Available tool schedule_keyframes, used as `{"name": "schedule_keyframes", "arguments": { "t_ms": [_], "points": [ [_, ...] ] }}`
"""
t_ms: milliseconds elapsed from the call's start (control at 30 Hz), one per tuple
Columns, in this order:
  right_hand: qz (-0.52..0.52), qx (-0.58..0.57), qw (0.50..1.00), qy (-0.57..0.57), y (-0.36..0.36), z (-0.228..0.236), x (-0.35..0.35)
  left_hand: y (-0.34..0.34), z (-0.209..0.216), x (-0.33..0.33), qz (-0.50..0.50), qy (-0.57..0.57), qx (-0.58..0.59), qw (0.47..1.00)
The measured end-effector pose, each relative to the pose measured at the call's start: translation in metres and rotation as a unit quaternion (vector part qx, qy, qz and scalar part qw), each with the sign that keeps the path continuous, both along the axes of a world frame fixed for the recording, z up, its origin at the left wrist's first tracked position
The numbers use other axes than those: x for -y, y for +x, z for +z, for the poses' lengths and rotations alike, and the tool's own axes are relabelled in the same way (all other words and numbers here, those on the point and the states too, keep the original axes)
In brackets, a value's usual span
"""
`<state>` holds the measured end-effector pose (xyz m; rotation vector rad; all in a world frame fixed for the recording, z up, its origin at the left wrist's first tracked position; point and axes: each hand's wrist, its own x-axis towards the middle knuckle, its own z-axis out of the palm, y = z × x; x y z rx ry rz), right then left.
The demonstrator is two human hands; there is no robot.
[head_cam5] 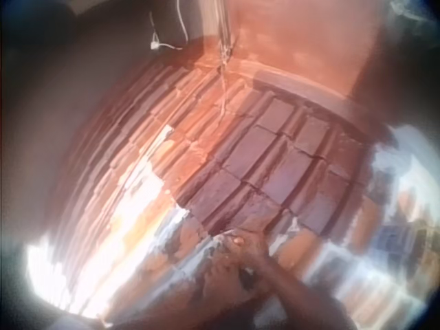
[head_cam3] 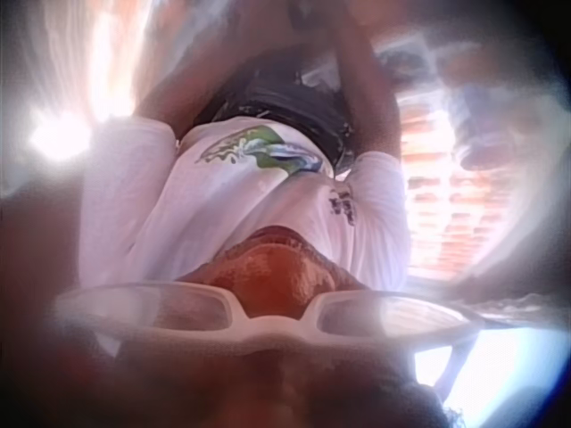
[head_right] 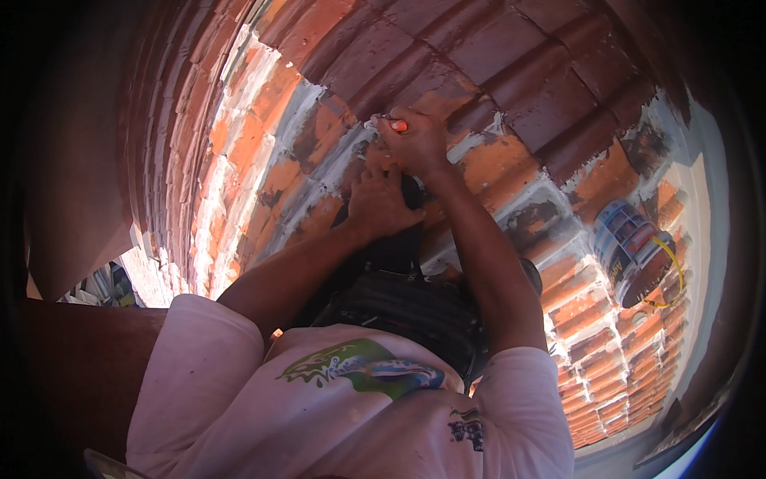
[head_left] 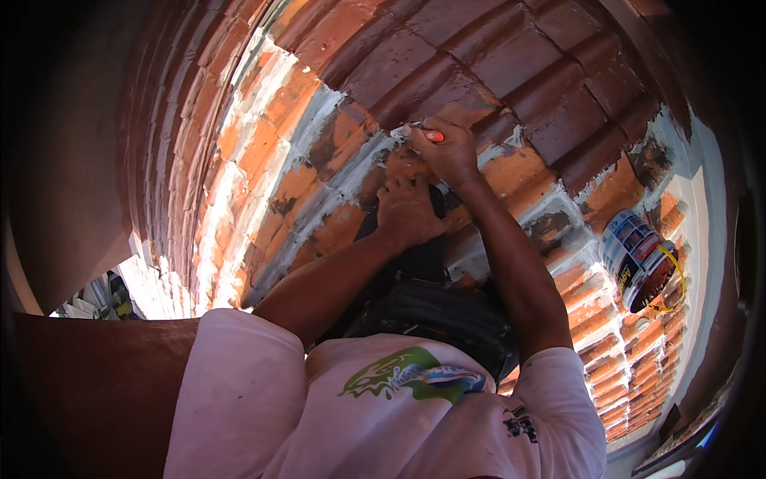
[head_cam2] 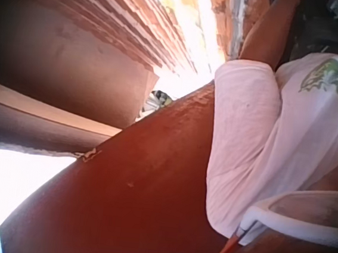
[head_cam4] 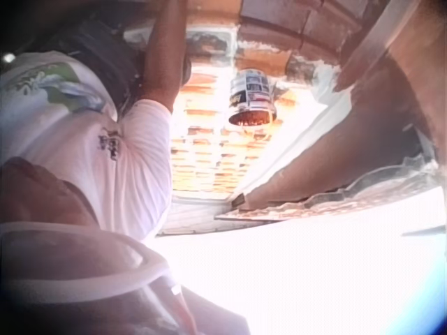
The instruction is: The person paints the underside of a curved tiled roof using a paintbrush. They repeatedly dip the brush into a bucket of reddish-brown paint and apply it to the tiles, working methodically across the surface.
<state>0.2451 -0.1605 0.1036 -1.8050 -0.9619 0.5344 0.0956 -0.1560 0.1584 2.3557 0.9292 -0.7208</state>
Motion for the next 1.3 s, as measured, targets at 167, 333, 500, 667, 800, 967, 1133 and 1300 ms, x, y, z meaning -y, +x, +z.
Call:
{"name": "schedule_keyframes", "arguments": {
  "t_ms": [167, 333, 500, 667, 800, 967, 1133, 1300],
  "points": [
    [0.003, 0.17, 0.984, 0.05, 0.005, -0.009, 0.008, 0.001, -0.004, 0.0, -0.009, -0.005, 0.004, 1.0],
    [0.048, 0.176, 0.981, 0.069, 0.012, -0.021, 0.021, -0.002, -0.006, 0.002, -0.018, 0.03, 0.004, 0.999],
    [-0.031, 0.198, 0.977, 0.07, 0.012, -0.028, 0.027, -0.001, -0.007, 0.0, -0.02, 0.006, -0.006, 1.0],
    [0.025, 0.218, 0.971, 0.096, 0.007, -0.028, 0.021, 0.0, -0.002, 0.0, -0.013, 0.005, 0.002, 1.0],
    [-0.027, 0.252, 0.966, 0.056, 0.012, -0.024, 0.021, -0.001, -0.003, -0.001, -0.016, -0.009, -0.012, 1.0],
    [0.097, 0.188, 0.977, 0.032, 0.028, -0.012, 0.037, -0.002, -0.01, 0.002, -0.01, 0.014, 0.007, 1.0],
    [0.08, 0.154, 0.982, -0.067, 0.028, 0.001, 0.047, -0.003, -0.007, 0.005, -0.024, 0.052, 0.01, 0.998],
    [0.13, 0.09, 0.987, -0.014, 0.025, 0.001, 0.035, -0.001, -0.006, 0.003, -0.029, 0.04, 0.006, 0.999]
  ]
}}
